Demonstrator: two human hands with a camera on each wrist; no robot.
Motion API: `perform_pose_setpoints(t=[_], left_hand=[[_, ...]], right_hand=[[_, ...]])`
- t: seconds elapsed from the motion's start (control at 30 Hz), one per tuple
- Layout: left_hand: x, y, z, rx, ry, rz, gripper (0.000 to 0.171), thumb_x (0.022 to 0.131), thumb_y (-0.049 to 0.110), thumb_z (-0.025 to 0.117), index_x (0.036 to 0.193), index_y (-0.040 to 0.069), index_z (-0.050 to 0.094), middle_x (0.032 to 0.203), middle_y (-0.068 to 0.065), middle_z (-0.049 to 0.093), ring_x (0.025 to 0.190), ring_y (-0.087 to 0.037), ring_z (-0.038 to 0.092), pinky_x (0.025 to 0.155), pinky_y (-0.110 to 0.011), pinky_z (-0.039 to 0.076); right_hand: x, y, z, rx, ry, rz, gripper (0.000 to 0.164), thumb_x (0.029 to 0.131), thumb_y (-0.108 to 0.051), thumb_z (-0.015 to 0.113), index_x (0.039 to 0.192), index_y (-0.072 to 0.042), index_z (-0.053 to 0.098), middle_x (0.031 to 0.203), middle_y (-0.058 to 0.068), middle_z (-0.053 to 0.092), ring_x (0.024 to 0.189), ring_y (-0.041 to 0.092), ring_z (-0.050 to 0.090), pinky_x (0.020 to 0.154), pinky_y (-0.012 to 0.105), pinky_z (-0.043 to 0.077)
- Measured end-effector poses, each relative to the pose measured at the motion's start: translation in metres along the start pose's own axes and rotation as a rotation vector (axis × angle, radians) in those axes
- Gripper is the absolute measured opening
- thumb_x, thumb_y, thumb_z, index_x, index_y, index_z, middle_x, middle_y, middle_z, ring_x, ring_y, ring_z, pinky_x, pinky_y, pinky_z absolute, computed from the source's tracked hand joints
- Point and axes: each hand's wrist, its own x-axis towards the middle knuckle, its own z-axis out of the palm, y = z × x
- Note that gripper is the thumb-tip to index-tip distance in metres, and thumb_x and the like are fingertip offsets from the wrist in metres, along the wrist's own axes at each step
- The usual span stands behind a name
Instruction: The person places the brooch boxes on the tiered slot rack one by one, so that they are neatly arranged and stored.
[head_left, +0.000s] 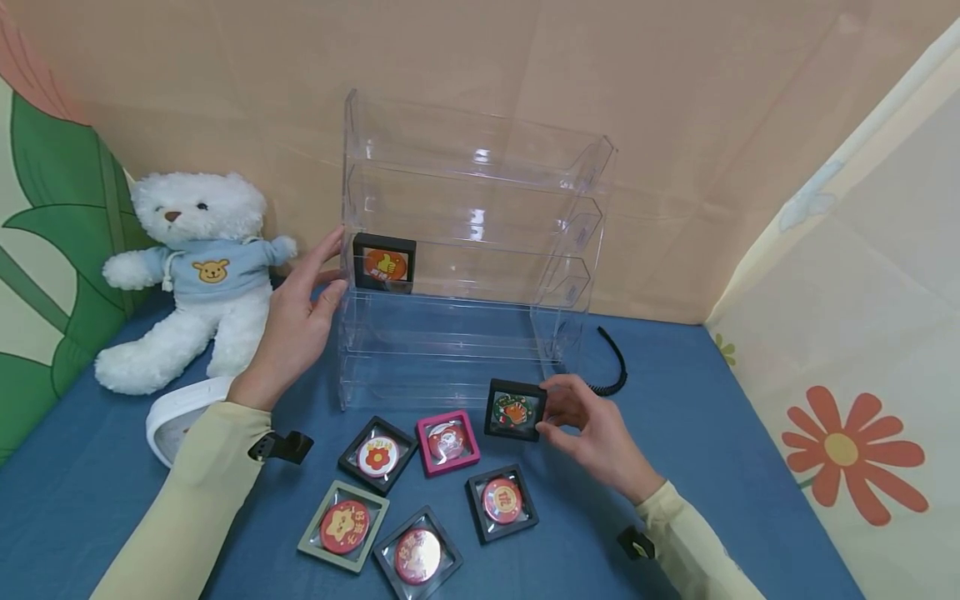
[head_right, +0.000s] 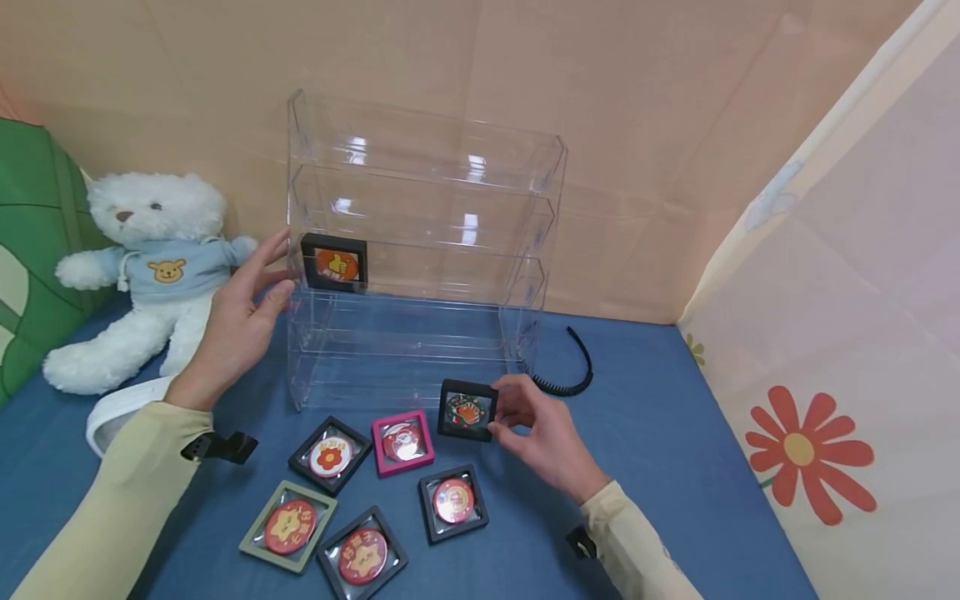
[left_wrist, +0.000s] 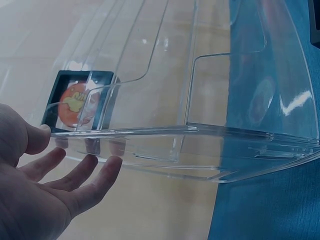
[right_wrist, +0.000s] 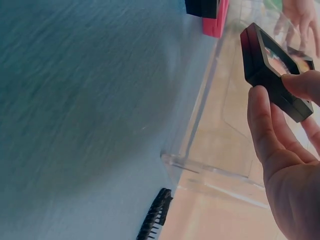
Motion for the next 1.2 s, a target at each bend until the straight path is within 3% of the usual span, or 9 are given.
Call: perform_pose_setpoints(t=[0.27,0.7,1.0,1.2], left_hand=[[0.0,-0.002,0.001,0.008,0.004,0.0,0.066,0.106,0.005,0.051,0.16,0.034,0.03,0.157,-0.008,0.04,0.127,-0.041,0.055,0.096,-0.063,0.048],[0.0,-0.001,0.0,-0.006,0.01,0.02,0.064,0.105,0.004,0.051,0.161,0.03,0.031,0.157,-0.009,0.041,0.125,-0.043,0.055,0.093,-0.065,0.048],[0.0,-0.001,0.0,-0.007,0.011,0.017,0.064,0.105,0.003,0.051,0.16,0.03,0.032,0.157,-0.009,0.041,0.126,-0.041,0.055,0.095,-0.062,0.048],[0.0,-0.002,0.0,-0.008,0.007,0.013,0.065,0.105,0.003,0.051,0.16,0.031,0.031,0.157,-0.009,0.041,0.127,-0.041,0.055,0.094,-0.062,0.049]], right_hand=[[0.01,-0.01,0.0,0.001,0.03,-0.027,0.053,0.089,-0.005,0.078,0.131,-0.026,0.054,0.102,-0.005,0.069,0.087,0.009,0.069,0.079,0.031,0.059],[0.035,-0.027,-0.002,0.024,0.062,-0.055,0.051,0.089,-0.006,0.079,0.131,-0.02,0.054,0.102,0.002,0.07,0.088,0.015,0.069,0.082,0.036,0.059],[0.052,-0.036,-0.003,0.005,0.077,-0.029,0.052,0.087,0.005,0.076,0.132,-0.009,0.052,0.105,0.012,0.069,0.091,0.024,0.069,0.085,0.041,0.059],[0.06,-0.038,-0.006,0.021,0.097,-0.067,0.053,0.089,-0.004,0.077,0.134,-0.016,0.053,0.108,0.008,0.069,0.093,0.02,0.069,0.086,0.04,0.059]])
